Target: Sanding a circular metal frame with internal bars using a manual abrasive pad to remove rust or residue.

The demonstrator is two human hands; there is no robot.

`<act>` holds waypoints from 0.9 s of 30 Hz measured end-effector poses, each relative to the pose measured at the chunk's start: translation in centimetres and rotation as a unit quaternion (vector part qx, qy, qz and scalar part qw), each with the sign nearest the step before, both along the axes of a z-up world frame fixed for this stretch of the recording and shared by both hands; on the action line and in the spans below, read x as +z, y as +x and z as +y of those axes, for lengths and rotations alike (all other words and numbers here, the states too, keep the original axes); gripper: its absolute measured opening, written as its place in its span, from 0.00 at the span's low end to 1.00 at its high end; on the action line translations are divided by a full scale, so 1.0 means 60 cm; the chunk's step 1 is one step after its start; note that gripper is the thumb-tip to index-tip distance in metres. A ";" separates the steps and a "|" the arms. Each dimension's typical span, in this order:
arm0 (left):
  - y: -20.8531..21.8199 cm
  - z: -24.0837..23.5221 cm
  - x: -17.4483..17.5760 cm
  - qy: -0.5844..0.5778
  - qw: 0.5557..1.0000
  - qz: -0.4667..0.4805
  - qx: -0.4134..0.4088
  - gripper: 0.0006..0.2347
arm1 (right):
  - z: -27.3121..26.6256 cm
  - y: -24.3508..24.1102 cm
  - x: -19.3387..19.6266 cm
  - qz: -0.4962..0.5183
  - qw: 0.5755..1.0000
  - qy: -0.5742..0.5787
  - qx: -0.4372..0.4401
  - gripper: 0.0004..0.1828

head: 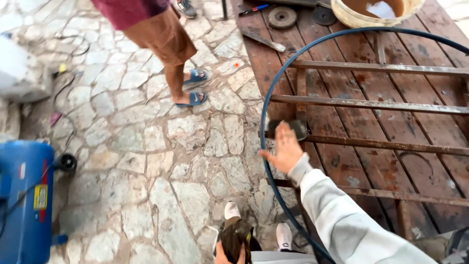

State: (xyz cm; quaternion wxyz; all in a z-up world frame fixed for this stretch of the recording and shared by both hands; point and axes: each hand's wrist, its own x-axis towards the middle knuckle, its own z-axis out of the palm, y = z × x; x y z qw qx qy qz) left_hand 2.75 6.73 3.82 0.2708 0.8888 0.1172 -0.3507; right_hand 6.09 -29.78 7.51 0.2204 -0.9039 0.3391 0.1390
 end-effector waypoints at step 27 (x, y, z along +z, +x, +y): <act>0.395 0.000 -0.062 -0.166 0.944 -0.225 -0.176 0.24 | 0.018 0.021 -0.016 0.001 0.993 0.000 -0.114 0.67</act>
